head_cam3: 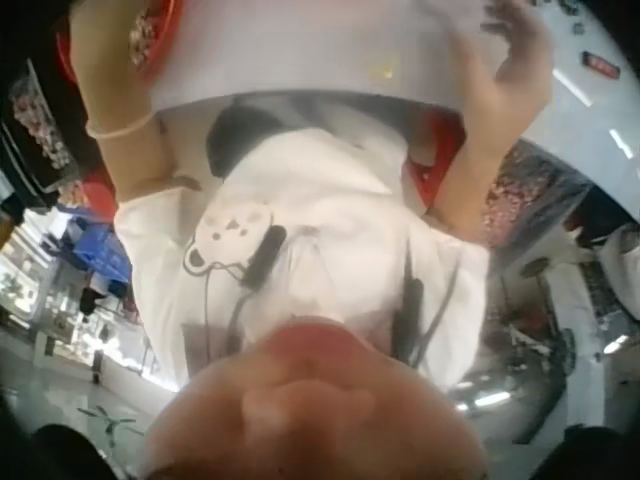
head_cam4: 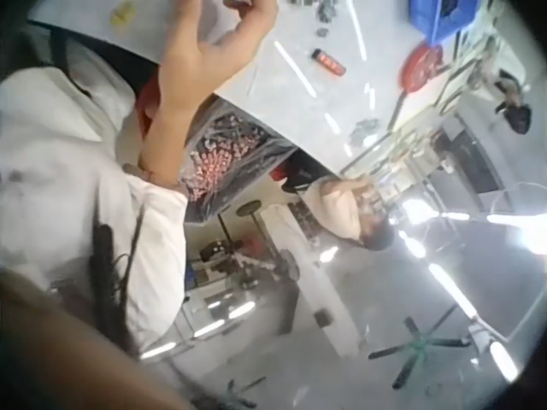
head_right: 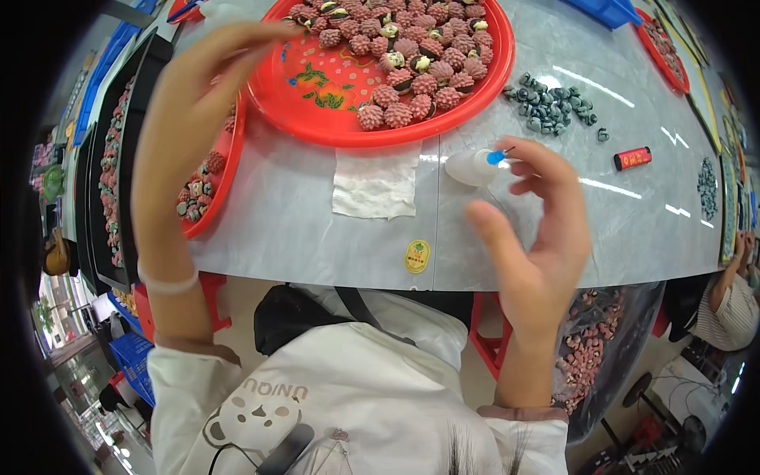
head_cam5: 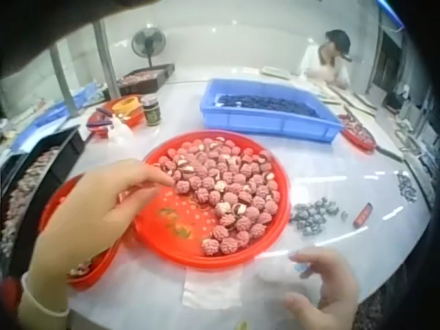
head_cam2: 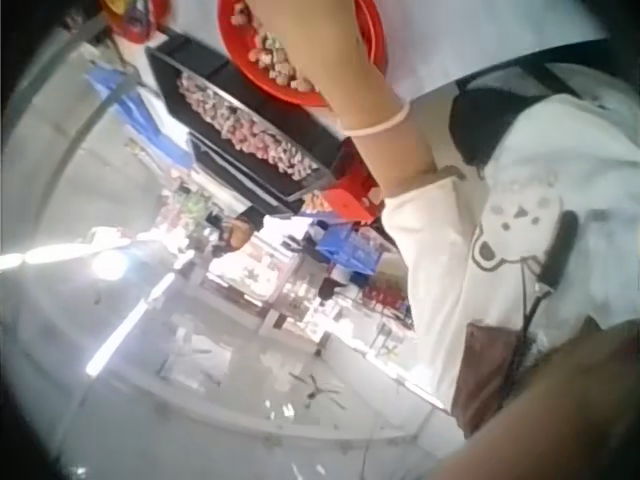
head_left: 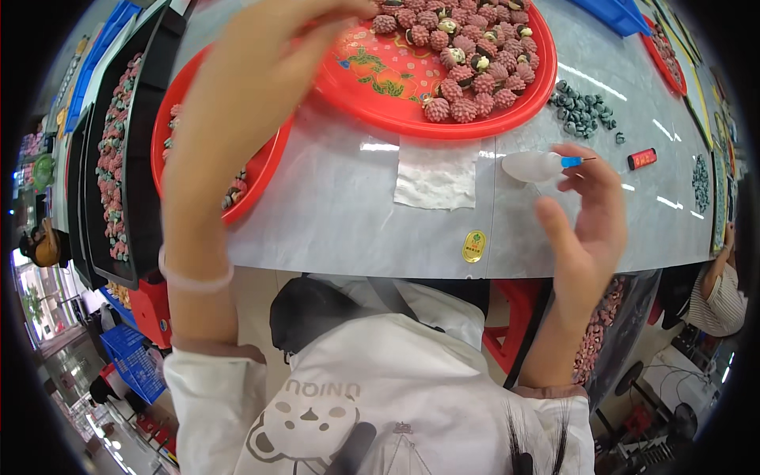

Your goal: The person assembles small plastic toy figurines by gluing plastic toy parts, toy heads, and toy hair pieces together with a glue bottle.

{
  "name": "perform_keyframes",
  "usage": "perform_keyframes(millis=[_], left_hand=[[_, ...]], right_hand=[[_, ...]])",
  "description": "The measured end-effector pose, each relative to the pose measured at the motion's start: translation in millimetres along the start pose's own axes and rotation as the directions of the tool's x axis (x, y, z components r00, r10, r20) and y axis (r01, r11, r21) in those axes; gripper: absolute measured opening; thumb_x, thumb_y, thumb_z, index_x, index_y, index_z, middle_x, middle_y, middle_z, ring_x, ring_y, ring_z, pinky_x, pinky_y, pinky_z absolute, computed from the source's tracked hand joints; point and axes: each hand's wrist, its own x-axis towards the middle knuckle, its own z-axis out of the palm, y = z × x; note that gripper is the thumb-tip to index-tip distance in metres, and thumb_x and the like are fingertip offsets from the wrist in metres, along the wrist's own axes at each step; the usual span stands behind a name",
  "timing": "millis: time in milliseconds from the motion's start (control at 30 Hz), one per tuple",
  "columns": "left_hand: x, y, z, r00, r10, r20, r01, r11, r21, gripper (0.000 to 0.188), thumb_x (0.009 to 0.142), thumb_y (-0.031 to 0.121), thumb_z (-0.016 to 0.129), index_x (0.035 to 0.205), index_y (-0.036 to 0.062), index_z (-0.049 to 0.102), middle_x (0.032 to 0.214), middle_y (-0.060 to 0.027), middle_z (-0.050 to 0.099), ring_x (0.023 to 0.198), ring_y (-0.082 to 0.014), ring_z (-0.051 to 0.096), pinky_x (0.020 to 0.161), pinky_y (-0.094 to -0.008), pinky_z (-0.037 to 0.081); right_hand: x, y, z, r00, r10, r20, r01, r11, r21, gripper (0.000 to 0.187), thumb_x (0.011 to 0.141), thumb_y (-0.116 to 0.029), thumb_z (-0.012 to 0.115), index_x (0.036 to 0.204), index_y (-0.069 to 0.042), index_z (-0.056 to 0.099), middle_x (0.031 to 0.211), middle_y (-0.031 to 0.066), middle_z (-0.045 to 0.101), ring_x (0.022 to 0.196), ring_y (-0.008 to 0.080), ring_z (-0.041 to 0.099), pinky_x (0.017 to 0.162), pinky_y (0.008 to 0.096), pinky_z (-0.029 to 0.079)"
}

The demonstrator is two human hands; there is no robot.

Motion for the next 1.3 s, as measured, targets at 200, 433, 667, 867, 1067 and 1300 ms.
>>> perform_keyframes(millis=[200, 433, 667, 867, 1067, 1300], left_hand=[[33, -23, 28, 0.977, -0.052, 0.206, 0.055, 0.998, -0.01, 0.015, 0.069, 0.006, 0.056, 0.08, 0.0, 0.048, 0.09, -0.016, 0.049, 0.081, -0.0317, 0.05, 0.07, -0.0368, 0.041], [-44, 19, 44, 0.971, -0.2, 0.133, 0.214, 0.464, -0.86, 0.022, 0.078, 0.016, 0.054, 0.093, -0.0015, 0.051, 0.091, -0.0108, 0.054, 0.073, -0.0128, 0.054, 0.064, -0.021, 0.045], [-75, 49, 92, 0.954, -0.218, 0.205, 0.207, -0.018, -0.978, 0.031, 0.082, 0.023, 0.052, 0.097, -0.0037, 0.045, 0.089, -0.0154, 0.053, 0.073, -0.0158, 0.055, 0.061, -0.0202, 0.045], [-81, 47, 96, 0.898, -0.212, 0.387, 0.35, -0.193, -0.917, 0.031, 0.085, 0.023, 0.044, 0.099, -0.0045, 0.044, 0.095, -0.0154, 0.051, 0.076, -0.0152, 0.053, 0.061, -0.0194, 0.043], [-84, 45, 100, 0.96, -0.142, 0.241, 0.243, -0.005, -0.97, 0.032, 0.08, 0.024, 0.054, 0.096, -0.0028, 0.045, 0.093, -0.0152, 0.053, 0.072, -0.0145, 0.055, 0.06, -0.0195, 0.043], [-82, 47, 102, 0.942, -0.215, 0.258, 0.245, -0.086, -0.966, 0.035, 0.076, 0.025, 0.059, 0.096, -0.001, 0.048, 0.092, -0.015, 0.053, 0.072, -0.0147, 0.056, 0.059, -0.0198, 0.044]], right_hand=[[2, -1, 4, 0.987, 0.118, 0.113, -0.116, 0.993, -0.028, 0.035, 0.07, -0.003, 0.059, 0.102, 0.004, 0.046, 0.091, 0.0084, 0.054, 0.077, 0.0151, 0.051, 0.072, 0.0242, 0.039], [-14, -9, -35, 0.955, 0.285, 0.077, -0.295, 0.934, 0.202, 0.055, 0.075, -0.035, 0.059, 0.11, 0.002, 0.041, 0.081, 0.0085, 0.05, 0.062, 0.0131, 0.049, 0.049, 0.022, 0.038], [-7, -15, -45, 0.966, 0.182, 0.184, -0.216, 0.959, 0.184, 0.054, 0.064, -0.036, 0.07, 0.097, -0.003, 0.044, 0.086, 0.0106, 0.048, 0.071, 0.0121, 0.046, 0.058, 0.0171, 0.034], [-6, -14, -46, 0.968, 0.15, 0.204, -0.182, 0.972, 0.149, 0.047, 0.072, -0.034, 0.063, 0.1, -0.001, 0.046, 0.096, 0.0142, 0.045, 0.09, 0.0178, 0.044, 0.068, 0.0214, 0.039], [-3, -16, -45, 0.951, 0.19, 0.246, -0.224, 0.967, 0.12, 0.044, 0.079, -0.036, 0.053, 0.101, 0.001, 0.046, 0.096, 0.0165, 0.045, 0.089, 0.018, 0.044, 0.068, 0.021, 0.04], [2, -17, -43, 0.933, 0.232, 0.277, -0.261, 0.962, 0.075, 0.043, 0.078, -0.033, 0.053, 0.099, 0.005, 0.045, 0.094, 0.0176, 0.045, 0.089, 0.0213, 0.047, 0.072, 0.0282, 0.044]])
